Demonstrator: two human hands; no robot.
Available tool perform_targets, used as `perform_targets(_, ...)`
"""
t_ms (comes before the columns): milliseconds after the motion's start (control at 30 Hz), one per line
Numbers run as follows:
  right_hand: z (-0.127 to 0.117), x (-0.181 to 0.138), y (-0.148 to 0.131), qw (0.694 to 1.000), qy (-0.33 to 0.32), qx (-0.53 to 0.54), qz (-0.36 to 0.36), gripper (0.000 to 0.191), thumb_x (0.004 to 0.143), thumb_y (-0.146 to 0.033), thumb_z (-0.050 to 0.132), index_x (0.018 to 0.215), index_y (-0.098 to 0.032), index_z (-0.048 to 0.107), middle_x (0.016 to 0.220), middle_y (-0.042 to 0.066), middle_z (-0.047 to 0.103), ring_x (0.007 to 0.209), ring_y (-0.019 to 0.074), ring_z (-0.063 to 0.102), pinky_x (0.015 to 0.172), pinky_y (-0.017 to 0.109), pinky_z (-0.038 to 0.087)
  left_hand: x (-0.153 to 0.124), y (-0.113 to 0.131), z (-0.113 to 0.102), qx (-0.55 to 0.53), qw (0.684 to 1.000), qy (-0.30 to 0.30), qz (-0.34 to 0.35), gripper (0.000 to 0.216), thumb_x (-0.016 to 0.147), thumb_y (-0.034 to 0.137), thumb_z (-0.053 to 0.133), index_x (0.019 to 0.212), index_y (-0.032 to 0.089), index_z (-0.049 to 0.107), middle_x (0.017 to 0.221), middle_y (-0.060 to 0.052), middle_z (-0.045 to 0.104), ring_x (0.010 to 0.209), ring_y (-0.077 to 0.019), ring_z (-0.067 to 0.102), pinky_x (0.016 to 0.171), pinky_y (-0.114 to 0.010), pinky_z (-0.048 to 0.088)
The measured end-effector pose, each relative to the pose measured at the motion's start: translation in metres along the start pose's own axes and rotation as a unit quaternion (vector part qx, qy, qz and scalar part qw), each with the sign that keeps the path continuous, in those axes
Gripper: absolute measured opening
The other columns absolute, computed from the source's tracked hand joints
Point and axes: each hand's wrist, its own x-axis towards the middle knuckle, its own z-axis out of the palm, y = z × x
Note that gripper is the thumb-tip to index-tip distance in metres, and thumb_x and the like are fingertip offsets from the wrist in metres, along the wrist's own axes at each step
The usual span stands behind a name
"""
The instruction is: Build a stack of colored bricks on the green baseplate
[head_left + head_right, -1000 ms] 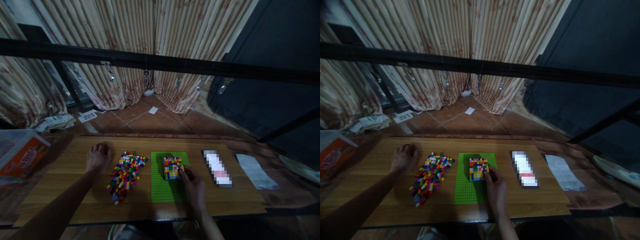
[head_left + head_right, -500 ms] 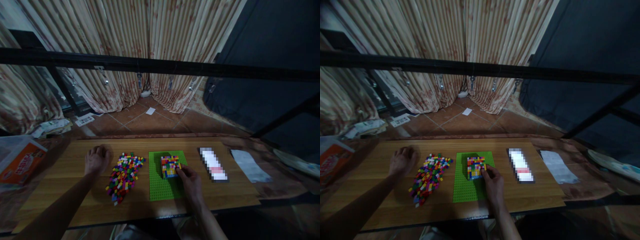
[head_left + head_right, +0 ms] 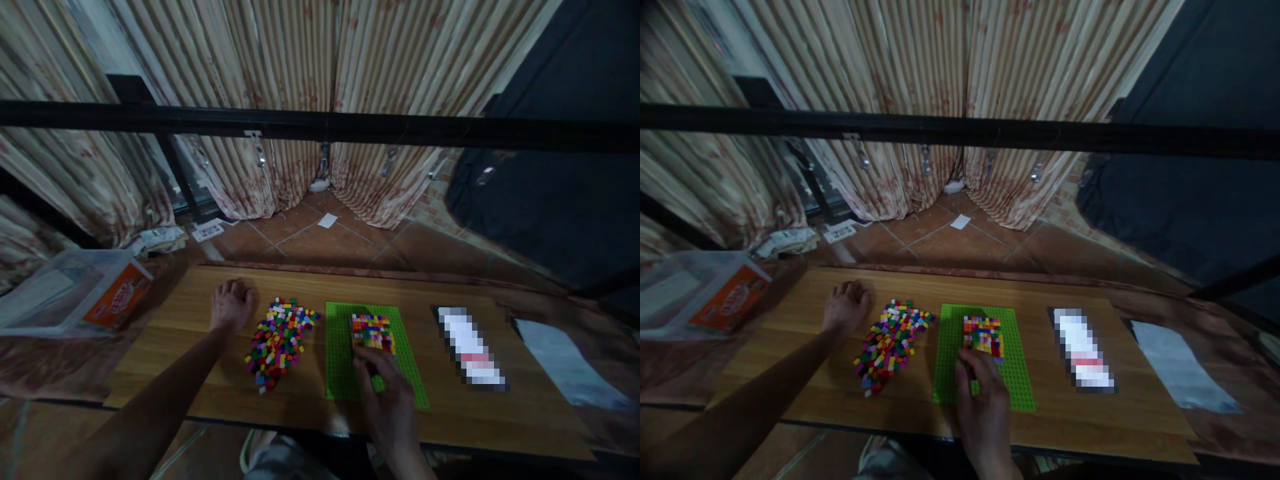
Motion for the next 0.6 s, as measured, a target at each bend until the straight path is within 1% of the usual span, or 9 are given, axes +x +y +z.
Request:
perform_targets(67,0.019,0.0,-0.011,0.997,-0.07,-0.011,-0.044,0.025,0.092,-0.025,0.049,0.106,-0.023,0.07,0.104,0.009,0.07,0.097,0.0213,0.066,0.083,0.035,0.054,0.0,-0.001,0.002,0.001,1.0,0.009,0.001,0.043,0.088,0.039,0.041,0.118,0.013,0.058,0.121,-0.016,0.06,0.11,-0.0312,0.052,0.098,-0.044,0.04)
perform_targets(167,0.048,0.009,-0.015,0.986,-0.132,-0.059,-0.084,0.036,0.089,-0.013,0.042,0.116,-0.021,0.066,0.113,0.01,0.067,0.106,0.0215,0.063,0.092,0.036,0.053,-0.001,-0.001,0.003,0.006,1.0,0.014,0.001,0.042,0.089,0.039,0.041,0.118,0.014,0.059,0.12,-0.015,0.061,0.11,-0.0314,0.052,0.096,-0.044,0.041)
perform_targets(267,0.073,0.028,-0.01,0.973,-0.158,-0.13,-0.105,0.053,0.078,-0.001,0.041,0.125,-0.017,0.062,0.123,0.012,0.064,0.117,0.0225,0.058,0.099,0.036,0.048,-0.002,-0.001,0.003,0.01,1.0,0.015,0.001,0.041,0.089,0.038,0.041,0.118,0.014,0.058,0.12,-0.015,0.06,0.11,-0.0309,0.052,0.095,-0.043,0.041)
perform_targets(333,0.086,0.044,-0.007,0.966,-0.161,-0.17,-0.107,0.06,0.074,0.002,0.042,0.129,-0.015,0.059,0.13,0.012,0.06,0.123,0.0237,0.053,0.104,0.037,0.044,-0.003,-0.001,0.003,0.014,1.0,0.015,0.002,0.041,0.09,0.037,0.042,0.118,0.013,0.058,0.119,-0.015,0.061,0.109,-0.0307,0.052,0.095,-0.043,0.041)
perform_targets(400,0.096,0.058,-0.005,0.957,-0.182,-0.196,-0.109,0.059,0.074,0.001,0.044,0.129,-0.014,0.058,0.133,0.014,0.059,0.125,0.0255,0.051,0.106,0.039,0.042,-0.003,-0.001,0.004,0.016,1.0,0.016,0.003,0.04,0.09,0.037,0.042,0.116,0.013,0.059,0.117,-0.015,0.061,0.108,-0.0309,0.052,0.094,-0.043,0.041)
perform_targets(467,0.101,0.067,-0.004,0.946,-0.218,-0.214,-0.112,0.057,0.075,0.0,0.047,0.13,-0.012,0.057,0.133,0.015,0.058,0.126,0.0265,0.05,0.108,0.04,0.04,-0.004,-0.001,0.004,0.015,1.0,0.021,0.005,0.038,0.09,0.037,0.042,0.114,0.013,0.06,0.116,-0.015,0.062,0.107,-0.0307,0.053,0.094,-0.043,0.042)
perform_targets(533,0.103,0.068,-0.002,0.936,-0.248,-0.223,-0.116,0.057,0.075,0.0,0.046,0.13,-0.011,0.057,0.134,0.015,0.058,0.126,0.0257,0.05,0.109,0.04,0.038,-0.005,0.0,0.004,0.014,1.0,0.026,0.006,0.036,0.09,0.036,0.043,0.113,0.014,0.06,0.116,-0.014,0.062,0.107,-0.03,0.053,0.094,-0.043,0.042)
perform_targets(600,0.102,0.062,0.001,0.932,-0.261,-0.223,-0.118,0.06,0.075,0.003,0.041,0.132,-0.011,0.056,0.135,0.014,0.056,0.127,0.0239,0.049,0.11,0.038,0.038,-0.005,0.0,0.005,0.01,0.999,0.03,0.006,0.035,0.089,0.035,0.044,0.112,0.015,0.061,0.116,-0.013,0.063,0.106,-0.0295,0.053,0.094,-0.042,0.042)
